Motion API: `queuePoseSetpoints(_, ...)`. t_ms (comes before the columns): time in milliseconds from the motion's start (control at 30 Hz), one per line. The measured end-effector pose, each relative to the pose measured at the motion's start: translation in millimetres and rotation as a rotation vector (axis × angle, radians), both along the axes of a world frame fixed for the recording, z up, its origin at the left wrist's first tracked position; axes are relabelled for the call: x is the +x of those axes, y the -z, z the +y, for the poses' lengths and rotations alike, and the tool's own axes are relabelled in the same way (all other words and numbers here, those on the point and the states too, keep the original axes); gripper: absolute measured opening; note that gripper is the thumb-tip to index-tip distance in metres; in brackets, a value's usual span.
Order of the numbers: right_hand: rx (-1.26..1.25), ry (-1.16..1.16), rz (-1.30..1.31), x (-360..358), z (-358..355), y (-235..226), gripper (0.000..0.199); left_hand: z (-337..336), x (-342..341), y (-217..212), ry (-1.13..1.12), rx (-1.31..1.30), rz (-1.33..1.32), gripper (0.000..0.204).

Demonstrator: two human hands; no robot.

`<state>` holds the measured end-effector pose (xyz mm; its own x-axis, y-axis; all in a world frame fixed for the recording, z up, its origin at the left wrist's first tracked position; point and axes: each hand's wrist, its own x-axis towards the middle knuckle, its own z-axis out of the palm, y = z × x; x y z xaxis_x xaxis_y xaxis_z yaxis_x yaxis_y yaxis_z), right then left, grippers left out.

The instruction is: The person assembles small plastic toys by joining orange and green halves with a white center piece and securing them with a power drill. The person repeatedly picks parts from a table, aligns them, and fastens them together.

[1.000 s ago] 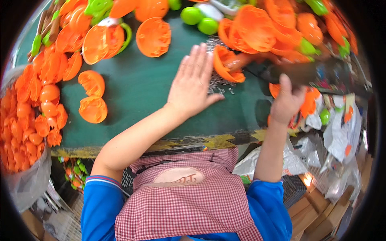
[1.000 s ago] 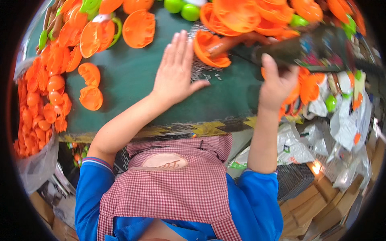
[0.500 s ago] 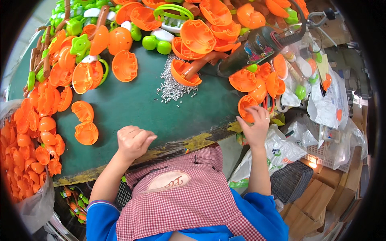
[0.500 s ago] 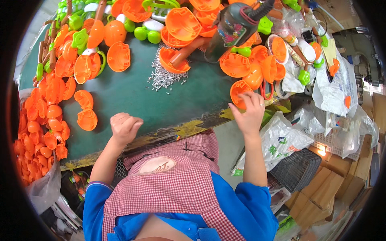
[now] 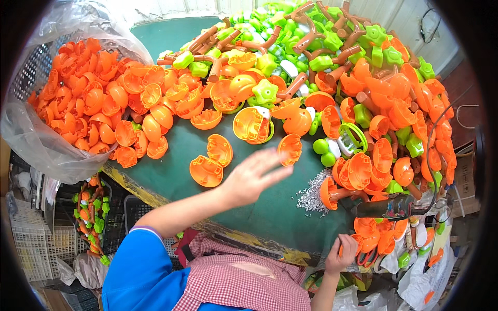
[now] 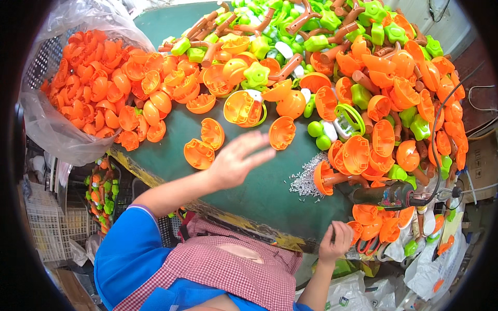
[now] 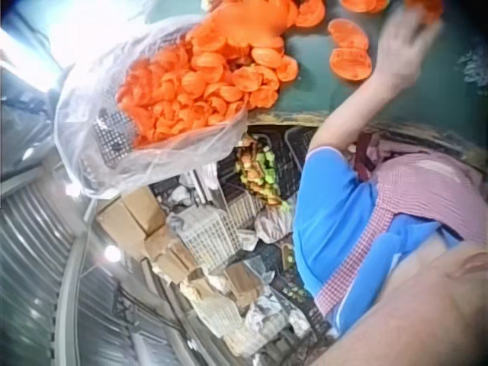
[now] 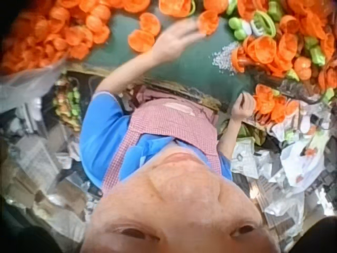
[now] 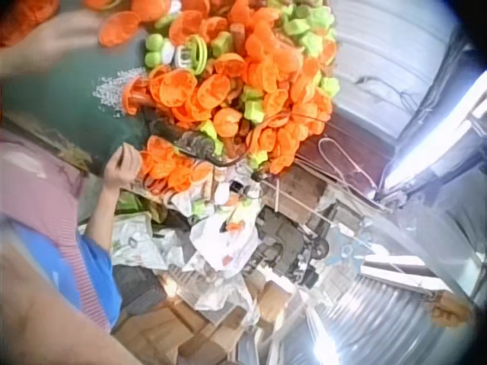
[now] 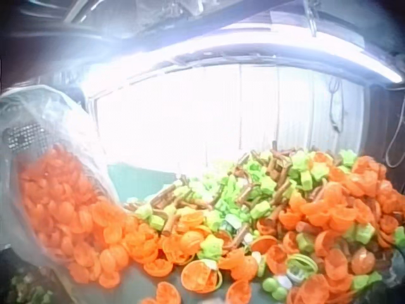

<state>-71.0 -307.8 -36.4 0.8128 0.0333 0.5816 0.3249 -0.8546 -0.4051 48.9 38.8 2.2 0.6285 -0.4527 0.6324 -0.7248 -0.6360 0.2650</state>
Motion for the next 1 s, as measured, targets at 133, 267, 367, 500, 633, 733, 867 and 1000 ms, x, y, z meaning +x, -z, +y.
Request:
queuePoseSetpoints(133, 0.022, -0.147, 0.029, 23.0, 22.4, -6.1, 0.016, 9.9, 84.0, -18.0, -0.297, -0.004, -0.087, 0.031)
queuePoseSetpoints(267, 0.045, -0.266, 0.065, 39.6, 38.3, -19.0, 0.016, 18.5, 170.8, -34.5, -0.420, 0.174, -0.018, 0.032)
queuePoseSetpoints(367, 0.053, -0.278, 0.062, 41.0, 38.1, -24.4, 0.016, 13.8, 205.0, -47.5, -0.529, 0.233, -0.047, 0.035)
queuePoseSetpoints(500, 0.104, -0.197, 0.124, 26.7, 26.6, -19.9, 0.015, 23.3, 245.9, -45.9, -0.597, 0.162, 0.066, 0.047)
queuePoseSetpoints(633, 0.137, -0.171, 0.176, 23.7, 28.1, -13.7, 0.014, 18.2, 291.7, -54.6, -0.533, -0.026, 0.187, 0.043)
queuePoseSetpoints(733, 0.151, -0.167, 0.202, 28.7, 32.3, -12.3, 0.013, 0.4, 326.4, -63.6, -0.652, -0.167, 0.296, 0.043)
queuePoseSetpoints(867, 0.159, -0.170, 0.221, 35.2, 33.4, -11.9, 0.014, 20.2, 373.2, -66.0, -0.728, -0.137, 0.539, 0.054)
queuePoseSetpoints(1000, 0.187, -0.159, 0.200, 35.0, 30.6, -12.1, 0.014, 49.3, 376.4, -75.7, -0.547, -0.283, 0.558, 0.057)
